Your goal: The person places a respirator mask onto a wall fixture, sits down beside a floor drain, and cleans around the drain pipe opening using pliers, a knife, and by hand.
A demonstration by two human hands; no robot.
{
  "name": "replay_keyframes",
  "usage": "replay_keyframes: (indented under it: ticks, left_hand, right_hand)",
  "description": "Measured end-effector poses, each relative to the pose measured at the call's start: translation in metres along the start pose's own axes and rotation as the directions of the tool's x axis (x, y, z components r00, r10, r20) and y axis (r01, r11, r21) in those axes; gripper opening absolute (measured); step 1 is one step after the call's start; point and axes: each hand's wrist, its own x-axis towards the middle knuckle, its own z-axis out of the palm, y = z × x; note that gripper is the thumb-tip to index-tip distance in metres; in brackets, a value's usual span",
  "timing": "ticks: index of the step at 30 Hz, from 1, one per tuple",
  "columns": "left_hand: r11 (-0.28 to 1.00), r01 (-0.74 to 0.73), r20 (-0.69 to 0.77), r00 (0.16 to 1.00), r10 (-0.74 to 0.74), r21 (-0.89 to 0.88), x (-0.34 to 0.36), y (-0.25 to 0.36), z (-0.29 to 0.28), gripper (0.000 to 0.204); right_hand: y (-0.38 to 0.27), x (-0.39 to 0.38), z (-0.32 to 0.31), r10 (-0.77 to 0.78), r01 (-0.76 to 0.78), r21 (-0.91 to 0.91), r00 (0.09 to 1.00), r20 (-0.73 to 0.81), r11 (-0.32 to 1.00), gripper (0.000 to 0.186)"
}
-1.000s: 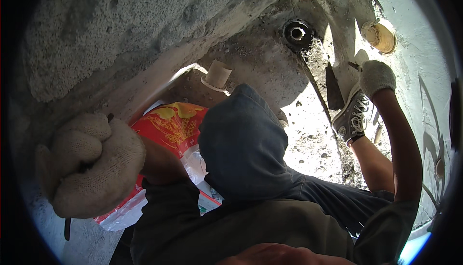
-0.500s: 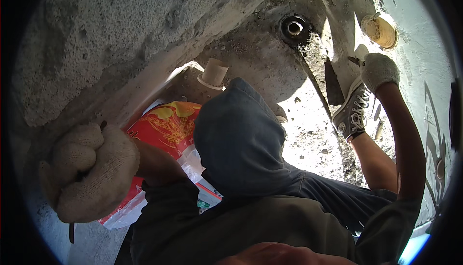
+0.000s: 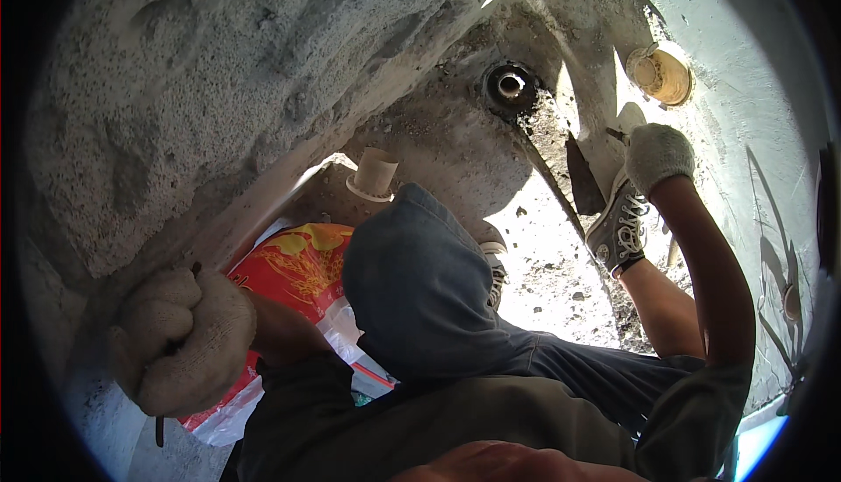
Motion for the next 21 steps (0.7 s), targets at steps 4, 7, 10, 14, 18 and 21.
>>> replay_keyframes:
  ticks: [4, 7, 10, 14, 18, 21]
  left_hand:
    - [0.992, -0.090, 0.030, 0.996, 0.088, 0.088, 0.005, 0.007, 0.007, 0.044]
    - [0.852, 0.191, -0.033, 0.971, -0.236, -0.488, -0.006, 0.002, 0.010, 0.044]
    - [0.978, 0.110, -0.008, 0.994, -0.113, -0.180, -0.009, -0.021, 0.001, 0.041]
    - [0.961, -0.096, -0.062, 0.995, 0.083, -0.258, -0.007, -0.035, 0.011, 0.035]
    - [0.947, -0.264, -0.030, 0.961, 0.274, 0.184, -0.005, -0.038, 0.014, 0.018]
    - [0.964, -0.262, 0.015, 0.965, 0.262, 0.040, -0.007, -0.042, 0.005, 0.019]
  right_hand:
    - [0.005, 0.006, -0.004, -0.018, 0.018, 0.022, 1.000, 0.010, 1.000, 0.024]
    - [0.006, 0.007, -0.002, -0.020, 0.020, 0.015, 1.000, -0.015, 1.000, 0.025]
    - [-0.002, 0.012, -0.006, -0.050, 0.050, -0.004, 0.999, -0.018, 0.999, 0.026]
    - [0.005, 0.007, -0.010, -0.021, 0.021, -0.037, 1.000, -0.005, 0.999, 0.028]
    - [0.003, 0.009, -0.004, -0.022, 0.021, -0.038, 0.999, -0.024, 0.999, 0.028]
    - [0.004, 0.009, 0.000, -0.037, 0.035, -0.051, 0.999, -0.032, 0.998, 0.028]
